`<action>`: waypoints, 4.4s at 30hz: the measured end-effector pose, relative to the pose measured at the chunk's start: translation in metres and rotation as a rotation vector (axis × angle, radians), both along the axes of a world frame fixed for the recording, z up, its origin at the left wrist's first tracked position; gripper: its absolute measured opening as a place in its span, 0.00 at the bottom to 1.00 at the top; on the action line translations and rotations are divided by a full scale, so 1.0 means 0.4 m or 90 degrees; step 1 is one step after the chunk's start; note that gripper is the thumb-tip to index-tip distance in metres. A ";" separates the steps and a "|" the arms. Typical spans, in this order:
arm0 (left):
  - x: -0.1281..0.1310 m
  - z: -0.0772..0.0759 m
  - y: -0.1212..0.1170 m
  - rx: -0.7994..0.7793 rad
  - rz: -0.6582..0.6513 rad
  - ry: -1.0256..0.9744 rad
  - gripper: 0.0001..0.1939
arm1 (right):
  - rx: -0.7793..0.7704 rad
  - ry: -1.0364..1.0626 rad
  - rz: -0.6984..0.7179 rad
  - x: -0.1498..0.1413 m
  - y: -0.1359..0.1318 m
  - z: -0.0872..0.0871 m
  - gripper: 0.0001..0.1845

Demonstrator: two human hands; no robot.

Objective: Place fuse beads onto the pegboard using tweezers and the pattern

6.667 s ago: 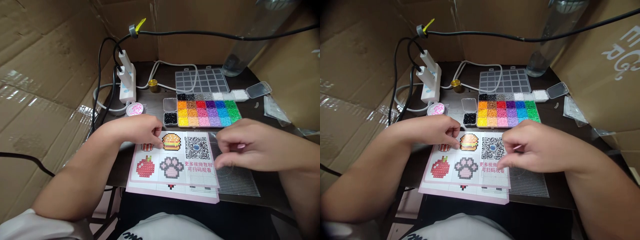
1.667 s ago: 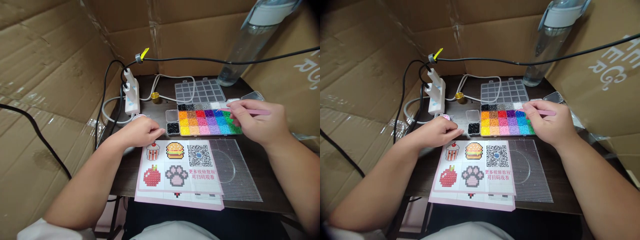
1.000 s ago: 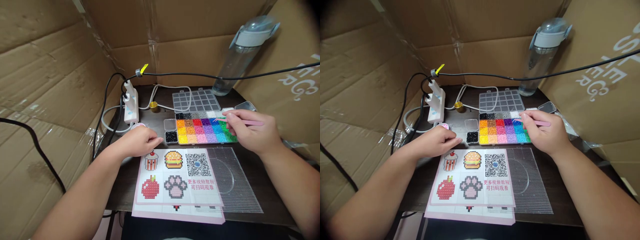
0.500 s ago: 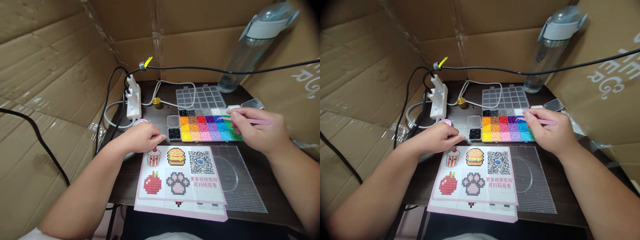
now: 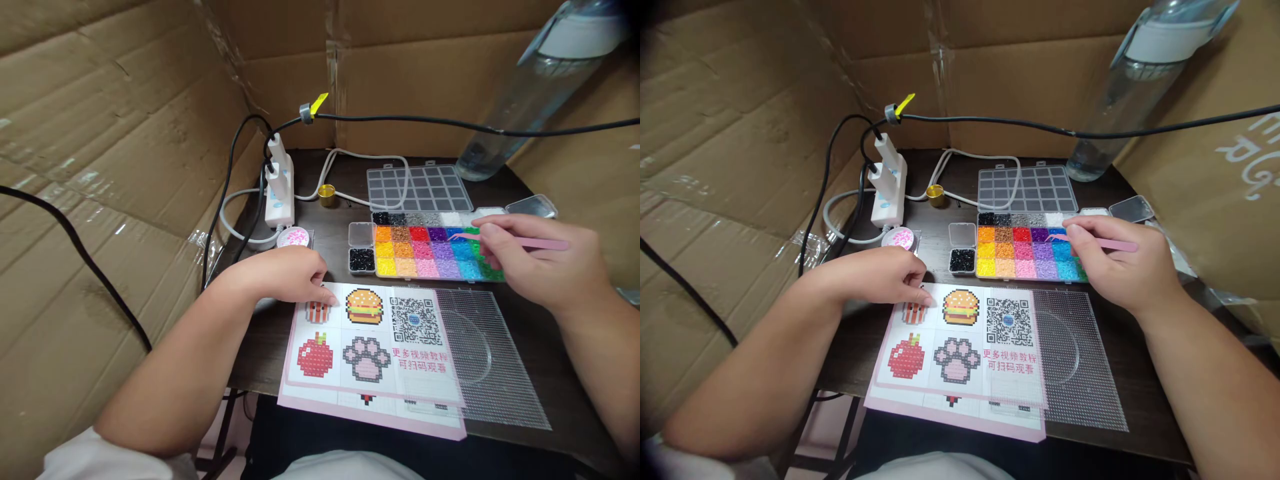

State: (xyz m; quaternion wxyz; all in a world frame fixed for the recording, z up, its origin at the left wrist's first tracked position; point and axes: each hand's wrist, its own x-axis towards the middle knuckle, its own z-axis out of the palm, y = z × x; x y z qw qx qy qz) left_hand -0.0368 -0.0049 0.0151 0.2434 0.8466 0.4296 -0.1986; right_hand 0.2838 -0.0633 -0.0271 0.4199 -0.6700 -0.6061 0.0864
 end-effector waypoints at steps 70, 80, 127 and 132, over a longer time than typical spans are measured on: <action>0.008 -0.015 -0.008 0.051 0.009 0.031 0.22 | -0.146 -0.402 0.503 -0.094 -0.287 -0.020 0.23; 0.013 -0.011 -0.013 0.057 -0.004 0.025 0.23 | -0.141 -0.413 0.512 -0.196 -0.286 -0.035 0.22; -0.009 -0.023 0.001 0.090 0.040 0.070 0.32 | -0.140 -0.453 0.519 -0.195 -0.261 -0.043 0.23; -0.007 -0.027 0.003 0.087 0.033 0.070 0.33 | -0.139 -0.439 0.541 -0.190 -0.263 -0.039 0.32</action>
